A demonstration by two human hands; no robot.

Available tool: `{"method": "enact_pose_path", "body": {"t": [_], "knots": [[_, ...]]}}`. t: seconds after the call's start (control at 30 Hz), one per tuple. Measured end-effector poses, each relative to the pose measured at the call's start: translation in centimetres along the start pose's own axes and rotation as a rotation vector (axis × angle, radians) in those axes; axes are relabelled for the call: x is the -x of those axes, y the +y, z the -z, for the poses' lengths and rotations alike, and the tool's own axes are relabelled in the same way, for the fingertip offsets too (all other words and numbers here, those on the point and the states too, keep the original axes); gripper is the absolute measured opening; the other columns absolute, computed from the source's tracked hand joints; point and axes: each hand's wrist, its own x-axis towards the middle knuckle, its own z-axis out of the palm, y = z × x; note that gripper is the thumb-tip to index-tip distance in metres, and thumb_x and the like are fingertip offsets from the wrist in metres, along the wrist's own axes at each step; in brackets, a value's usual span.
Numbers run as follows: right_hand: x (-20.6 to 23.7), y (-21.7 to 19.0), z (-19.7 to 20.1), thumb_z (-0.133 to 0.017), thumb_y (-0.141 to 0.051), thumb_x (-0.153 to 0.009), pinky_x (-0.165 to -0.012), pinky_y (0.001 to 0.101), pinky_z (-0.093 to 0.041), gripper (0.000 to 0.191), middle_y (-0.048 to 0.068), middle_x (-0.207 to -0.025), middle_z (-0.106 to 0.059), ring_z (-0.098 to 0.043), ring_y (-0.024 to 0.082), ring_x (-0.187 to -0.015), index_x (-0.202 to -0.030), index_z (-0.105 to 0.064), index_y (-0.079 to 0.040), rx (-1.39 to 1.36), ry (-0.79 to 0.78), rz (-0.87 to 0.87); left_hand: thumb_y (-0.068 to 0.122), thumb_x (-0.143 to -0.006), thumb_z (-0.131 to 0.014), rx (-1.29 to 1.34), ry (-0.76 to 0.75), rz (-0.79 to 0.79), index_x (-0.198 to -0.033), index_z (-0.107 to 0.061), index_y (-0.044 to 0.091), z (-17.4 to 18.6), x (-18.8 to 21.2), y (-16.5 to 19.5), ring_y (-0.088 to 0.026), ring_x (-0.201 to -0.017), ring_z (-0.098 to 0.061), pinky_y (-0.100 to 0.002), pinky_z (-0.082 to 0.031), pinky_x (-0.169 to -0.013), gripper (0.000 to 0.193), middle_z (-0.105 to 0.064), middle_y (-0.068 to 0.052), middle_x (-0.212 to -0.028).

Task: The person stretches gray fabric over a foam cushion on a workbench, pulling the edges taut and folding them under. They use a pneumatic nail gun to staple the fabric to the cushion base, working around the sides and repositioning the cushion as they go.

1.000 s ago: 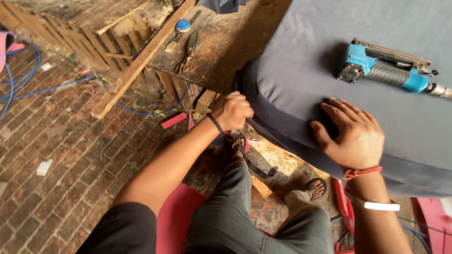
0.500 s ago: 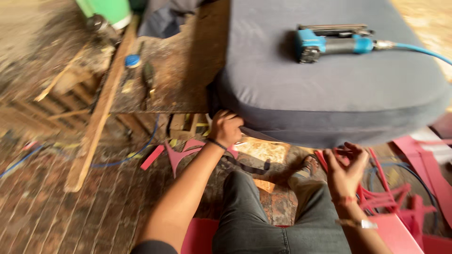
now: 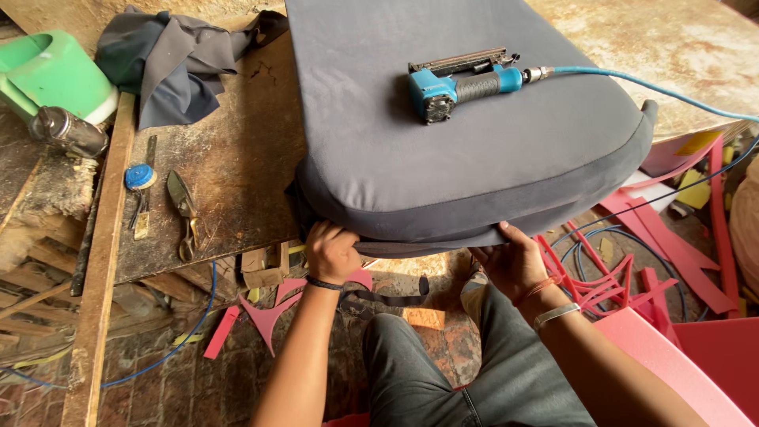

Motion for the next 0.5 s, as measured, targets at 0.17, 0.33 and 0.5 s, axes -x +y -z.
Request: {"method": "enact_pose_path", "body": {"t": [0.17, 0.33, 0.5], "knots": [[-0.3, 2.0, -0.1, -0.066, -0.029, -0.090, -0.097, 0.0473, -0.054, 0.046, 0.015, -0.121, -0.070, -0.067, 0.032, -0.112, -0.126, -0.060, -0.001, 0.074, -0.060, -0.257, -0.003, -0.065, -0.053, -0.094, 0.024, 0.108, -0.072, -0.071, 0.005, 4.1, 0.8, -3.0, -0.037, -0.079, -0.064, -0.046, -0.051, -0.075, 0.021, -0.070, -0.014, -0.083], [-1.7, 3.7, 0.7, -0.070, -0.029, -0.092, -0.091, 0.0440, -0.056, 0.043, 0.013, -0.116, -0.070, -0.066, 0.028, -0.105, -0.124, -0.062, -0.001, 0.109, -0.099, -0.224, -0.008, -0.069, -0.050, -0.097, 0.025, 0.253, -0.077, -0.068, -0.001, 4.1, 1.8, -3.9, -0.038, -0.086, -0.067, -0.043, -0.054, -0.081, 0.022, -0.071, -0.015, -0.090], [-2.3, 2.4, 3.1, -0.071, -0.023, -0.088, -0.093, 0.0432, -0.059, 0.037, 0.010, -0.115, -0.070, -0.068, 0.025, -0.108, -0.117, -0.063, -0.003, 0.100, 0.001, -0.091, -0.008, -0.073, -0.052, -0.084, 0.072, 0.330, -0.082, -0.070, -0.002, 3.2, 1.2, -1.7, -0.037, -0.091, -0.069, -0.040, -0.055, -0.080, 0.022, -0.072, -0.016, -0.093]]}}
